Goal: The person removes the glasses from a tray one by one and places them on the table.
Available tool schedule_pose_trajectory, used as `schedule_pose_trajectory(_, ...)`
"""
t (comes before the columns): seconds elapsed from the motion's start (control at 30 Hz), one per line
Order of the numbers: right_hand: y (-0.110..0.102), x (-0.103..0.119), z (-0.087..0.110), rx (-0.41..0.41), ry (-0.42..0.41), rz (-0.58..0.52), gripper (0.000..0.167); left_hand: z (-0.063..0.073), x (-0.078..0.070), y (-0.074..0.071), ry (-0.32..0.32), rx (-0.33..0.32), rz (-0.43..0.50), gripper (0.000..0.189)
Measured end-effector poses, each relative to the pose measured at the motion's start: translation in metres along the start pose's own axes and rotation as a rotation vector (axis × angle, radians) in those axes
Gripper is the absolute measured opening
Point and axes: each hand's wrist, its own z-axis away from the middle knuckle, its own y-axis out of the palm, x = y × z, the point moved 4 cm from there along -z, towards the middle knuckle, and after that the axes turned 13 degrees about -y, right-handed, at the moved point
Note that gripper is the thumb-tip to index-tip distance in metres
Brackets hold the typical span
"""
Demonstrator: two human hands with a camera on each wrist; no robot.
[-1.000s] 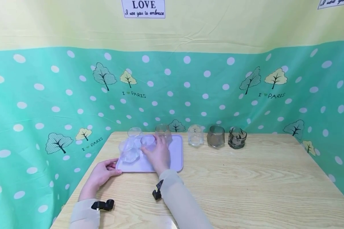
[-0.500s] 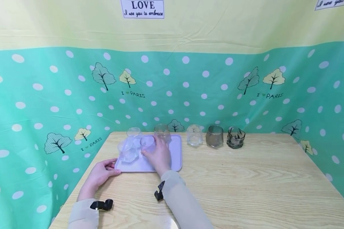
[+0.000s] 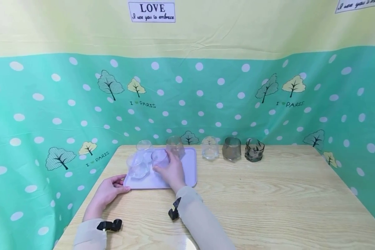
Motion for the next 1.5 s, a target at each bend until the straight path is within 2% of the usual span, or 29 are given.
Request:
schedule_pose_trajectory(0.2, -0.005, -0.002, 0.005, -0.01, 0.06, -0.13, 0.094, 0.001, 0.003, -0.001, 0.0, 0.01, -0.014, 0.071)
schedule_pose_trajectory(0.37, -0.018, -0.002, 0.009, -0.032, 0.133, -0.219, 0.095, 0.0, 0.002, -0.003, 0.003, 0.01, -0.021, 0.071)
schedule_pose_trajectory(0.67, -0.05, -0.001, 0.023, -0.044, 0.13, -0.352, 0.089, -0.001, 0.002, -0.002, 0.016, 0.013, -0.032, 0.07)
schedule_pose_trajectory(1.0, -0.097, -0.013, 0.044, -0.002, 0.093, -0.422, 0.085, -0.003, 0.003, -0.001, 0.024, 0.015, -0.023, 0.069)
schedule_pose_trajectory(1.2, -0.135, -0.029, 0.048, 0.0, 0.06, -0.401, 0.086, -0.002, 0.002, 0.001, 0.019, 0.018, -0.019, 0.069)
schedule_pose_trajectory(1.5, -0.187, -0.058, 0.055, 0.061, 0.036, -0.371, 0.088, 0.0, 0.001, 0.0, 0.01, 0.009, -0.023, 0.071)
